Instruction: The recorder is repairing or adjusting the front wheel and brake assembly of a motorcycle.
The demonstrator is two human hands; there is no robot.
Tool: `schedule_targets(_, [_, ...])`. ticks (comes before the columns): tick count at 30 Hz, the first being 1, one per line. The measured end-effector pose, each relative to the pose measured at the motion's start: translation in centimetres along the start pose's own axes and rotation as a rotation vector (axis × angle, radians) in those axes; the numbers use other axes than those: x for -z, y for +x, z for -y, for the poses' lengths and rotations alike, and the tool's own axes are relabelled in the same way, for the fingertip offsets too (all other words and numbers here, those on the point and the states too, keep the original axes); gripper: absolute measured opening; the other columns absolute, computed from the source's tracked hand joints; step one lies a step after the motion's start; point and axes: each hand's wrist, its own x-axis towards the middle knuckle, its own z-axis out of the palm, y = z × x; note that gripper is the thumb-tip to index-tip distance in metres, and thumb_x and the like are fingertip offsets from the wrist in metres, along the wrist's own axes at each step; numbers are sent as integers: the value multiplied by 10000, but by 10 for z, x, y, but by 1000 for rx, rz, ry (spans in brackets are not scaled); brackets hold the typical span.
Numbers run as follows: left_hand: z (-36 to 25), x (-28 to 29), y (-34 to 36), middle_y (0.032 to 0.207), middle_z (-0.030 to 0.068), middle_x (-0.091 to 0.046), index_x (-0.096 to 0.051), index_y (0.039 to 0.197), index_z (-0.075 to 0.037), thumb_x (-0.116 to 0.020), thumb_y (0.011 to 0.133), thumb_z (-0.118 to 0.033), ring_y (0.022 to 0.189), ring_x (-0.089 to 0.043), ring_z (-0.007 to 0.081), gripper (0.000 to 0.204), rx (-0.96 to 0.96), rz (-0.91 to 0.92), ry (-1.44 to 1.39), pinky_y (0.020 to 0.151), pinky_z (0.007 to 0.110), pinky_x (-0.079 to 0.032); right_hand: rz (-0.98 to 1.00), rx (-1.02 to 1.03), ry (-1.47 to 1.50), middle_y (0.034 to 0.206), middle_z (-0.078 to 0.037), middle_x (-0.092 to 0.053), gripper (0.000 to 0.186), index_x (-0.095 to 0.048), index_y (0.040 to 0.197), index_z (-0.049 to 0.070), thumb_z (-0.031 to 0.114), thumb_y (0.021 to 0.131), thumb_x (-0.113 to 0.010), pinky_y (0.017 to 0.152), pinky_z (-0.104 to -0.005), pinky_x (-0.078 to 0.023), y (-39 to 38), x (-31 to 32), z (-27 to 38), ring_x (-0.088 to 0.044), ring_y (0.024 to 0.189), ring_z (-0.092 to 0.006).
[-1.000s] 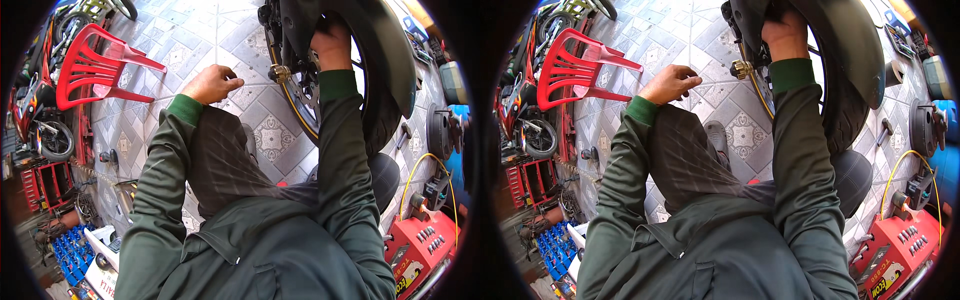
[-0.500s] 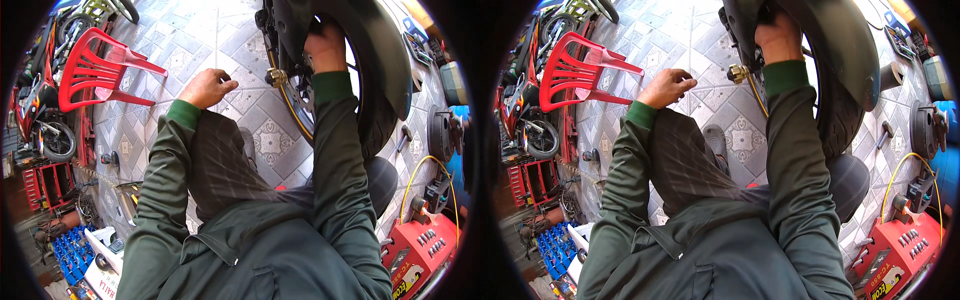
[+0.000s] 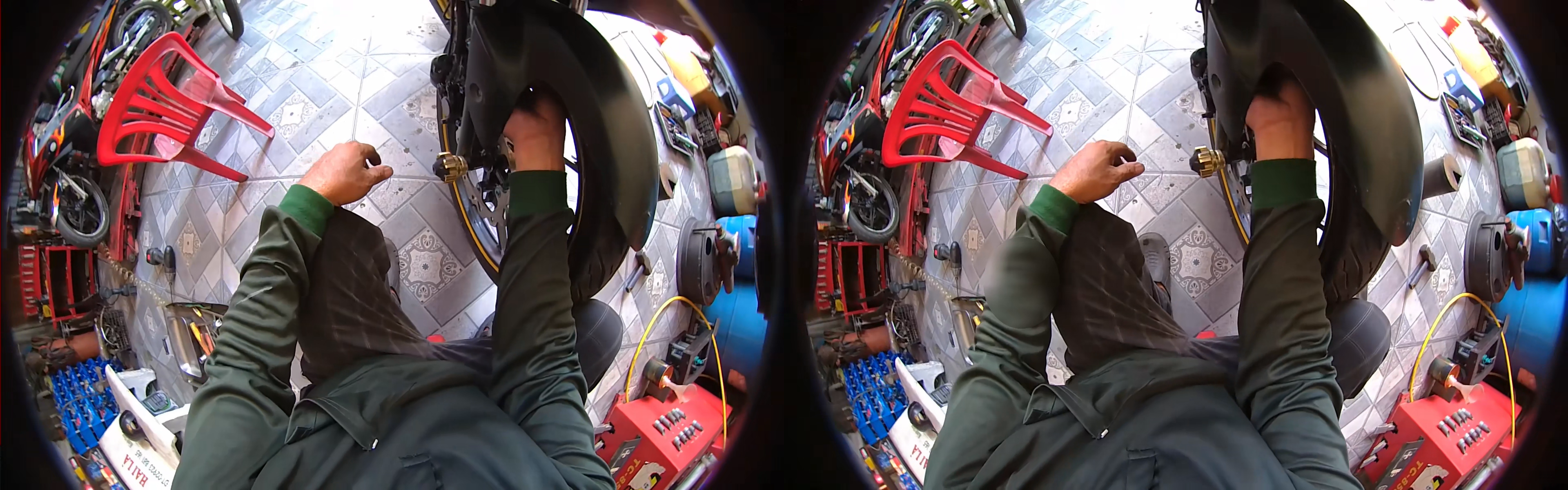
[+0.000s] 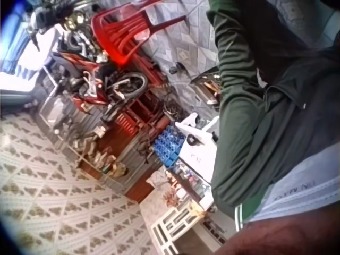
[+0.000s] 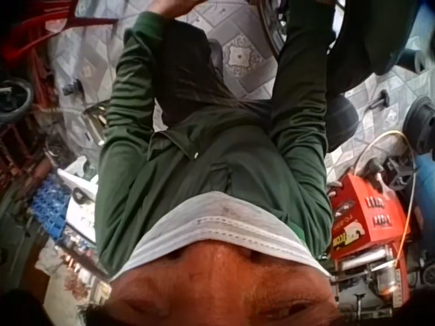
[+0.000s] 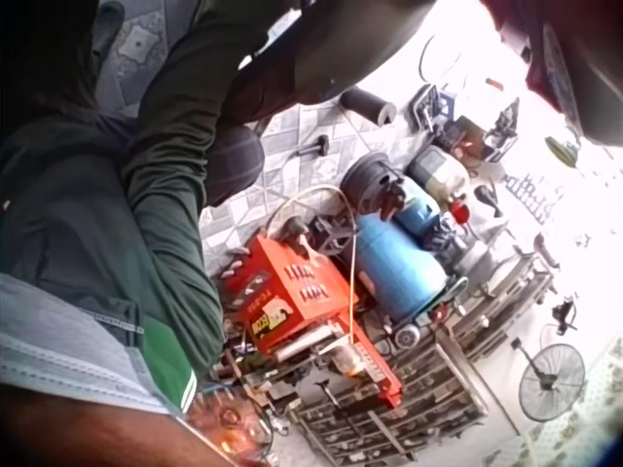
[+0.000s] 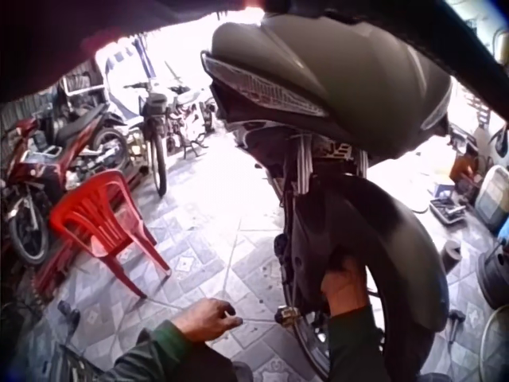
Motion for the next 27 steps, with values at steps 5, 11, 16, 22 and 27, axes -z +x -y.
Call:
schedule_targets(5, [6,1,-1,929,224,-666,-668,1015,3,-626,832,-373,922,-636,353,419,2,3,34,829,401,-496,-84,100,-213,1240,-143,-588,334,-591,1175,14,197,904,-526,1027,-365,-382,3,-10,2,-538,1147,-278])
schedule_targets(11, [4,-2,2,887,204,-675,-664,981,18,-617,857,-340,825,-653,332,382,-42,-37,54,747,377,-512,-81,-105,369,1267,-152,-566,354,-569,1203,1,188,905,-527,1054,-404,-354,3,-22,15,-521,1172,-288])
schedule_targets(16, [6,-4,1,880,205,-674,-668,985,6,-614,853,-361,831,-652,339,393,-47,-52,70,756,387,-510,-83,-155,431,1296,-159,-544,375,-546,1230,-8,189,911,-524,1083,-461,-326,2,-36,21,-502,1200,-301])
schedule_targets(22, [-4,3,-5,876,203,-673,-668,996,-5,-616,849,-382,844,-650,342,407,-19,-44,78,770,397,-507,-92,-184,445,1299,-161,-539,399,-527,1258,-6,204,919,-518,1093,-461,-310,-11,-56,24,-496,1207,-303])
schedule_targets(27, [-3,6,-9,904,205,-670,-665,1014,-11,-612,855,-384,880,-644,344,409,16,1,67,787,409,-502,-437,-149,242,1250,-150,-578,365,-572,1201,-1,223,917,-524,1048,-462,-373,-13,-74,21,-533,1164,-310])
